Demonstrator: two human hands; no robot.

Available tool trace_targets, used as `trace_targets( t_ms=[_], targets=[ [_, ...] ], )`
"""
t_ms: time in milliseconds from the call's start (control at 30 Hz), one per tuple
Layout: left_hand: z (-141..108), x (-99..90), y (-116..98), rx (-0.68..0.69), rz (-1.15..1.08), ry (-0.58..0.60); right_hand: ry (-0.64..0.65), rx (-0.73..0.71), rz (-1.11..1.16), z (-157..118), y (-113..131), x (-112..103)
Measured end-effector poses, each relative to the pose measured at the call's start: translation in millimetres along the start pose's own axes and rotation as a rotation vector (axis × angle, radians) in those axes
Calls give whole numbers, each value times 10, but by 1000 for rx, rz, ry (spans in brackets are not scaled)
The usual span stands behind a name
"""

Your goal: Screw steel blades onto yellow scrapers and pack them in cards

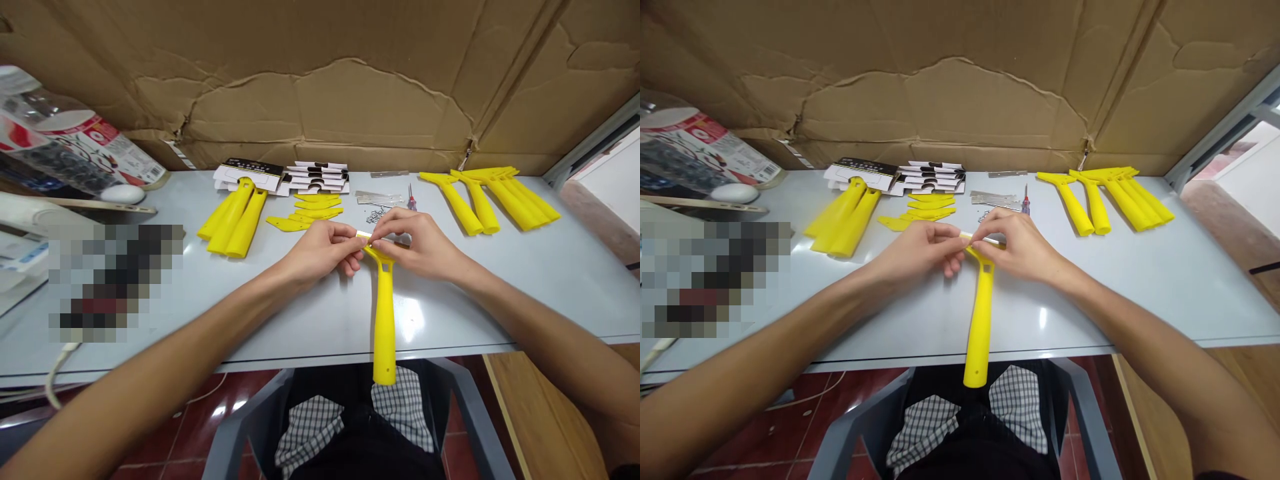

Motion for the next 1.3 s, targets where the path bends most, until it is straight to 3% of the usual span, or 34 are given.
trace_targets(
  t_ms=[467, 1300],
  targets=[
    [-13, -36, -41, -14, -8, -33, 12, -212, -164, -25, 84, -10],
    [-5, -8, -37, -26, 16, -25, 36, -355, -277, -51, 143, 50]
  ],
)
Point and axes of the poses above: each hand's wrist, its own z-axis towards the middle knuckle, its own x-axis out of the palm, y = z × x, the point moved 9 cm from there along z, towards the middle knuckle, and after that the axes turned 11 degrees about -x, right-handed, at the moved point
